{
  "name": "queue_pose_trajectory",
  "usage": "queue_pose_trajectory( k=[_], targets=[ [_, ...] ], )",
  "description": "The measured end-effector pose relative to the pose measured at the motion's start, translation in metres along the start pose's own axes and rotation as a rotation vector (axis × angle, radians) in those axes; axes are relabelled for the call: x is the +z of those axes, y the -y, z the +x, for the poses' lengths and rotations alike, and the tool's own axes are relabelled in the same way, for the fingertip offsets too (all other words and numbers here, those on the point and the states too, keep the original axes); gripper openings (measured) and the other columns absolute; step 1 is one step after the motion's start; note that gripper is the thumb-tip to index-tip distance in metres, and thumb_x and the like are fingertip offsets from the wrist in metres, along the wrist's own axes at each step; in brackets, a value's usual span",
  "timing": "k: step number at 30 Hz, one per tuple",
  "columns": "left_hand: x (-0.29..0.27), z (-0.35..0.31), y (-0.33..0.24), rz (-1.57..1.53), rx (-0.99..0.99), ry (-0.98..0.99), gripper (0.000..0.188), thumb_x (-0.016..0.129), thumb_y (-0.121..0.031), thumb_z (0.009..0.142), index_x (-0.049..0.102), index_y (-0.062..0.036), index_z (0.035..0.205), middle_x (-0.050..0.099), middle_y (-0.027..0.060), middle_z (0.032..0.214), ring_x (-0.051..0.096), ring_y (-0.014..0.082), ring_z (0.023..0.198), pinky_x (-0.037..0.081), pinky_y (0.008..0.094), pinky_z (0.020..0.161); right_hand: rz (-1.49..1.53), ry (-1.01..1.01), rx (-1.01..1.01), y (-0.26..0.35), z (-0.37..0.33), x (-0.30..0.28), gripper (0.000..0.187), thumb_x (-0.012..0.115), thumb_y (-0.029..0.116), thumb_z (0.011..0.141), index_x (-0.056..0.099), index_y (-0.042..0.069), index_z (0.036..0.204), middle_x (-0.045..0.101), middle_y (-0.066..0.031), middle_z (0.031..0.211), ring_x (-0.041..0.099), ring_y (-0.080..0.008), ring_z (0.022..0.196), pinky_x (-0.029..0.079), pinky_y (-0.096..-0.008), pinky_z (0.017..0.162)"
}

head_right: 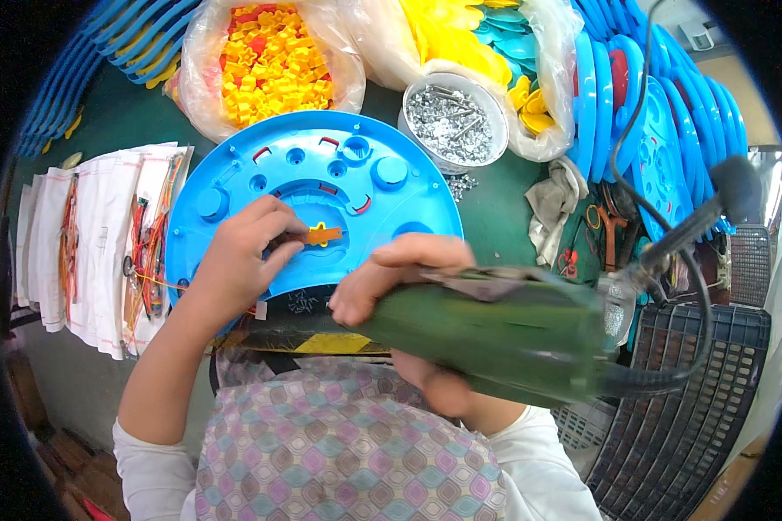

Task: The person assembles small plastic toys by placing star-shaped pieces into a blue plastic tray and using a green electric screwdriver to fasten screws. The person repeatedly picks up components, aligns them in the tray, and drives screws to secure the parts.

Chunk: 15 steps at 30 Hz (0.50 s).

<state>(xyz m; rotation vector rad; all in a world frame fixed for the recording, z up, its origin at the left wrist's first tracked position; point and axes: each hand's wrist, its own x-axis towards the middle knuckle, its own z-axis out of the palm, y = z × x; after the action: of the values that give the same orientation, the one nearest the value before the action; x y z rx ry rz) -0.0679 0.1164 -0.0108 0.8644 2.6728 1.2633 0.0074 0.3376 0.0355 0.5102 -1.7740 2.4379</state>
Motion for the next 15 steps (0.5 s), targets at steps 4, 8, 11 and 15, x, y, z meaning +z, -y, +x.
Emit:
queue_pose_trajectory(
  k=[4, 8, 11, 15],
  targets=[
    [-0.014, -0.001, -0.006, -0.181, -0.066, 0.113, 0.016, 0.075, -0.003, 0.082, 0.071, -0.0023, 0.098, 0.065, 0.0121, 0.104, 0.066, 0.0283, 0.096, 0.053, 0.0363, 0.087, 0.103, 0.03, -0.173, 0.0, 0.024, -0.005, 0.113, 0.065, 0.09, 0.07, 0.043, 0.004, 0.141, 0.064, -0.0117, 0.086, 0.065, -0.0258, 0.079, 0.057, -0.0423, 0.075],
    [-0.012, 0.0, -0.012, -0.121, 0.024, 0.068, 0.019, 0.079, -0.009, 0.079, 0.073, -0.0051, 0.096, 0.065, 0.0102, 0.099, 0.065, 0.0284, 0.097, 0.052, 0.0385, 0.087, 0.146, 0.022, -0.229, -0.007, 0.04, -0.005, 0.114, 0.063, 0.091, 0.071, 0.043, 0.004, 0.141, 0.064, -0.0124, 0.086, 0.065, -0.0261, 0.077, 0.057, -0.0431, 0.074],
    [-0.004, 0.002, -0.011, -0.068, 0.002, 0.06, 0.017, 0.081, -0.01, 0.078, 0.074, -0.007, 0.093, 0.064, 0.008, 0.096, 0.064, 0.0278, 0.095, 0.052, 0.038, 0.084, 0.176, 0.041, -0.225, -0.012, 0.048, -0.006, 0.113, 0.064, 0.09, 0.071, 0.043, 0.003, 0.141, 0.065, -0.0133, 0.087, 0.065, -0.0265, 0.079, 0.057, -0.0438, 0.076],
    [-0.001, 0.003, -0.007, -0.022, -0.002, 0.031, 0.014, 0.08, -0.01, 0.078, 0.074, -0.0097, 0.091, 0.063, 0.0068, 0.093, 0.064, 0.0268, 0.092, 0.052, 0.038, 0.079, 0.218, 0.119, -0.211, -0.015, 0.054, -0.015, 0.107, 0.071, 0.083, 0.073, 0.043, 0.004, 0.139, 0.064, -0.0144, 0.093, 0.067, -0.0276, 0.086, 0.056, -0.045, 0.084]
  ],
)
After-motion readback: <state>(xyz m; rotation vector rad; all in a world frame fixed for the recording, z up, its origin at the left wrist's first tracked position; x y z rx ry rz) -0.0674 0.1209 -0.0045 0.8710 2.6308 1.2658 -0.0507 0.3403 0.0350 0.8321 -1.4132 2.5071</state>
